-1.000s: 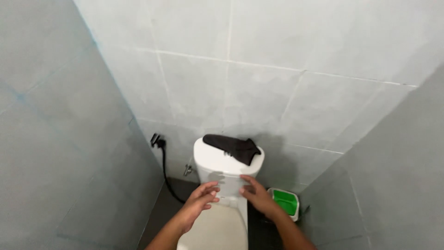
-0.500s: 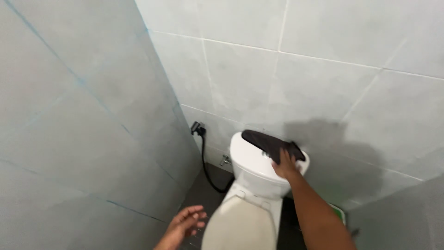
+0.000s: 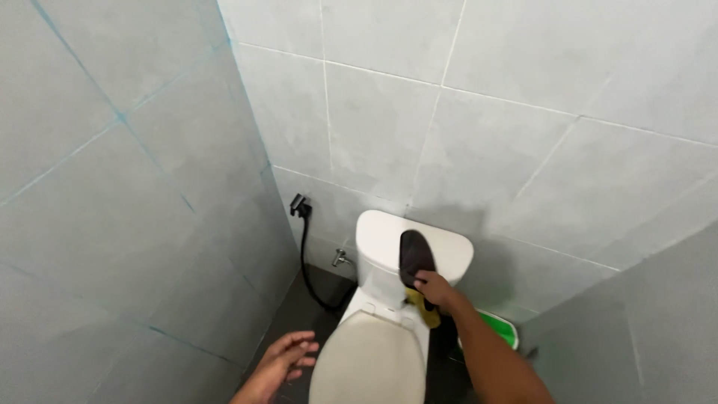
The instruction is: Wipe down the exterior surfaces of a toilet with a cloth.
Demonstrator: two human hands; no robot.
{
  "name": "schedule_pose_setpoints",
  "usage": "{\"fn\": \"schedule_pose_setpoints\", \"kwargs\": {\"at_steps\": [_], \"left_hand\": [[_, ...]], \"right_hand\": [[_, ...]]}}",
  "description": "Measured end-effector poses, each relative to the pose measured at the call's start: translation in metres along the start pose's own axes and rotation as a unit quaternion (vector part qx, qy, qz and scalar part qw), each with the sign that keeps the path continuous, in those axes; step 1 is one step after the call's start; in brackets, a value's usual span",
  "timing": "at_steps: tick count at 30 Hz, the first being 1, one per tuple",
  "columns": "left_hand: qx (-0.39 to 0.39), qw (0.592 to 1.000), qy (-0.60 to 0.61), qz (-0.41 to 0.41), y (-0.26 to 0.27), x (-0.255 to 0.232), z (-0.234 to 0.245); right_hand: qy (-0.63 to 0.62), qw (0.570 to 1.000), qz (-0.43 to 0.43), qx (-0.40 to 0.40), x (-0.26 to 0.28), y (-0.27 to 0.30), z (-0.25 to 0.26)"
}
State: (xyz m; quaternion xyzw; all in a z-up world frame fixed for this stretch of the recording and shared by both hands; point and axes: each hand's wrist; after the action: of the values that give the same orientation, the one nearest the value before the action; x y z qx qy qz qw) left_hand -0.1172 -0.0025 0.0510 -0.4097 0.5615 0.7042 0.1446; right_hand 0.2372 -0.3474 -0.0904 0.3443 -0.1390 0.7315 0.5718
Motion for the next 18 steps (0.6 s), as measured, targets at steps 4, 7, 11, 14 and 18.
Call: {"fn": "schedule_pose_setpoints", "kwargs": {"at_steps": [4,7,11,14,18], "left_hand": [[0.020,0.996,-0.060,-0.066,0.020,-0.040,-0.018],[0.061,0.994,-0.041,-0.080,0.077,-0.109,-0.034],[0.228,0.955,0.181,-0.059,0.080,-0.137,-0.072],[0.190,0.955,0.221,-0.059,0.096,-0.139,-0.079],[0.273,0.942,0.167,-0.104,0.111,-0.136,-0.055]], "right_hand": [[-0.081,0.986,0.095,-0.109,0.123,0.110,0.045],[-0.180,0.968,0.142,-0.103,0.187,0.168,0.051],[-0.331,0.928,0.159,-0.055,0.233,0.211,0.002],[-0.296,0.920,0.225,-0.121,0.324,0.275,0.009],[-0.339,0.932,0.098,-0.078,0.357,0.309,0.017]]}}
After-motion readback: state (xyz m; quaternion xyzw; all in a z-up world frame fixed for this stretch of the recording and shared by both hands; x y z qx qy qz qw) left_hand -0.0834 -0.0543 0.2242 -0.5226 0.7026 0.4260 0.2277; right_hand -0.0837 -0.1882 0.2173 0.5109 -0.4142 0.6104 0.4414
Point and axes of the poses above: each hand's wrist, its own y-axis away from the middle knuckle, its own z-axis out of the back of the hand, x = y × z, and after that the axes turned 14 degrees about -x, right-handed
